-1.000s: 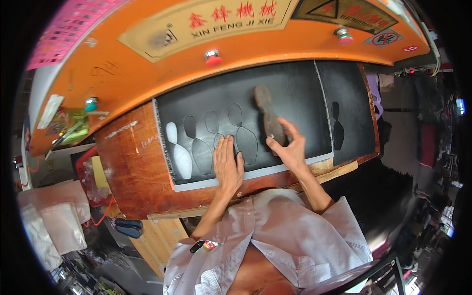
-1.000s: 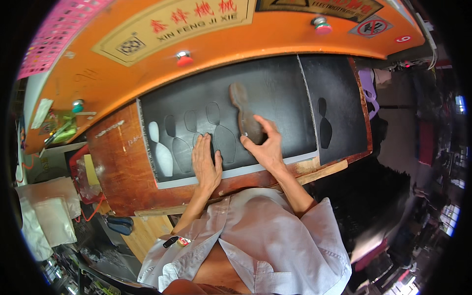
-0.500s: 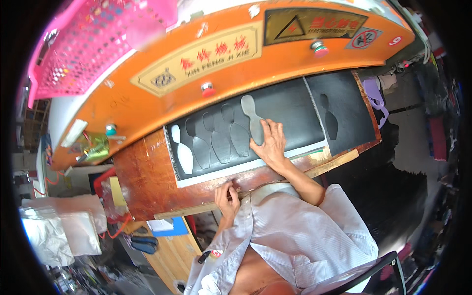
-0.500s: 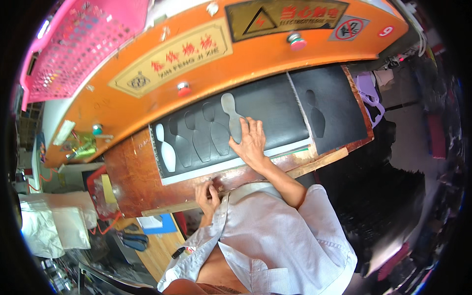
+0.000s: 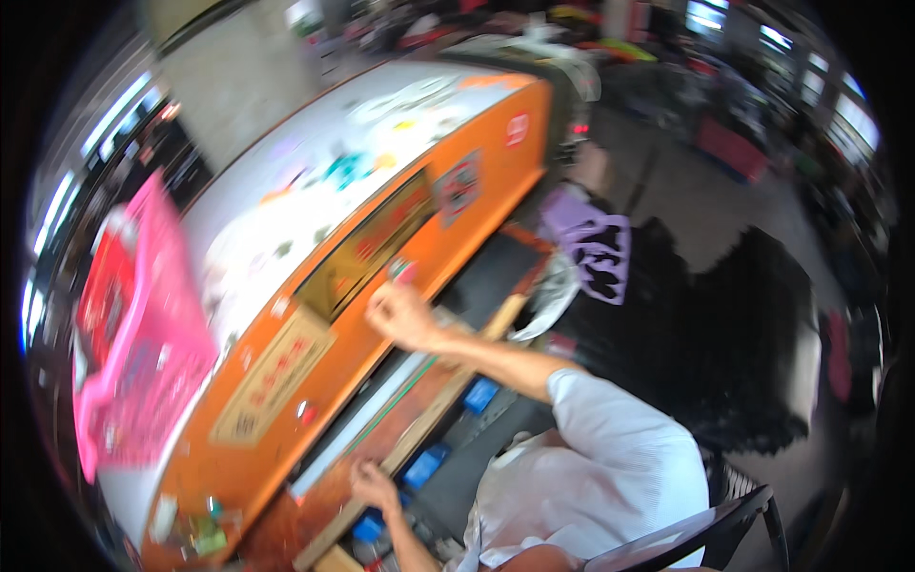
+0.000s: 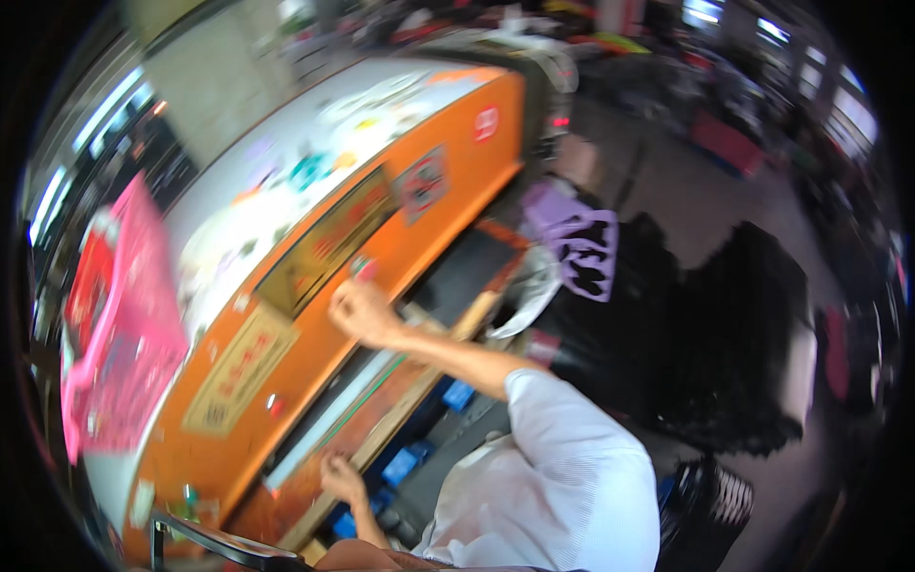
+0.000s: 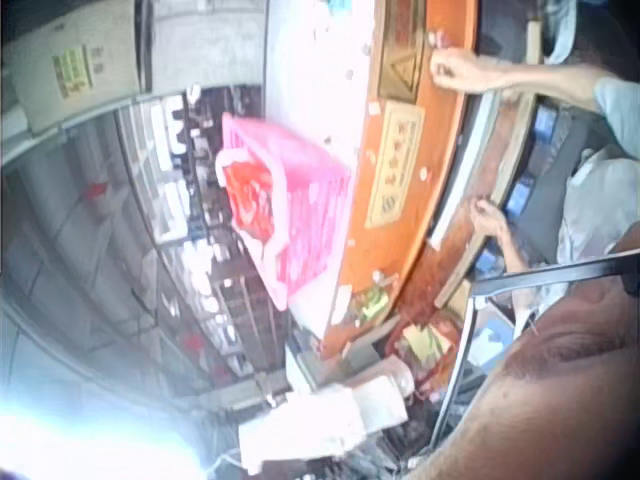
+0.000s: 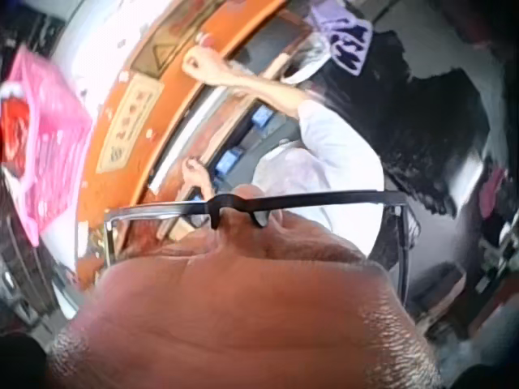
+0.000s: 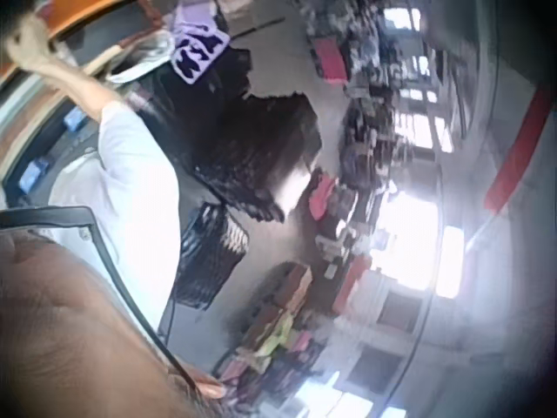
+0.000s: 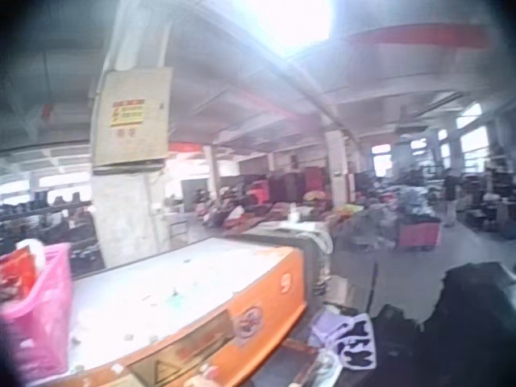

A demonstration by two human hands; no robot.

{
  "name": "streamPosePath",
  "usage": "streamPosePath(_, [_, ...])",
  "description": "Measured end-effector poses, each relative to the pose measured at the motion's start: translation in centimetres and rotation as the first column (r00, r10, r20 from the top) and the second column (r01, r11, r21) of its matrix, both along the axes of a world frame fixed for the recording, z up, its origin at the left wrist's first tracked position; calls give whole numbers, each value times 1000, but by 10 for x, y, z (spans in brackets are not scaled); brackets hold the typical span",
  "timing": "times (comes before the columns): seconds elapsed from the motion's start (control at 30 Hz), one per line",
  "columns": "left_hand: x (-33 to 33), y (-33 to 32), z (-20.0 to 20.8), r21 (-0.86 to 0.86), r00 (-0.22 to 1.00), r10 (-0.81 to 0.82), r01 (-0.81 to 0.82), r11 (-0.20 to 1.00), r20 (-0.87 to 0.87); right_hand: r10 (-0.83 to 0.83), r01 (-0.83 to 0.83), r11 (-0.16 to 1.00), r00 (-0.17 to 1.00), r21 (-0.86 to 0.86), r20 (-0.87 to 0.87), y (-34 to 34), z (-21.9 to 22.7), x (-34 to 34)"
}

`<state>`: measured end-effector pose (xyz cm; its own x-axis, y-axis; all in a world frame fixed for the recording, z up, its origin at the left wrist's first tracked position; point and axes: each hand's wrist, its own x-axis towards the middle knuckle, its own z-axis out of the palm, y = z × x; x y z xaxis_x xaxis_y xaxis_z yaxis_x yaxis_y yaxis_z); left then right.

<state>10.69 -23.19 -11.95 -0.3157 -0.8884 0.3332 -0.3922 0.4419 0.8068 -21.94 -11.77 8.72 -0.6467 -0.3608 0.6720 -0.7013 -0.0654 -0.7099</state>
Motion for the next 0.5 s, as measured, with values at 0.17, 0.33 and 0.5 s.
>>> streamPosePath(0.17, [-1,3,36,-285,992,122,-113,952,13,97,-94,994,993,-53,63,59,-61,48])
streamPosePath(0.33, [-6,50,36,-197,974,182,-154,968,136,47,-91,924,991,371,124,132,-136,105])
streamPosePath(0.5, [0,58,24,-190,978,137,-107,976,157,120,-69,922,987,381,-110,112,-184,146])
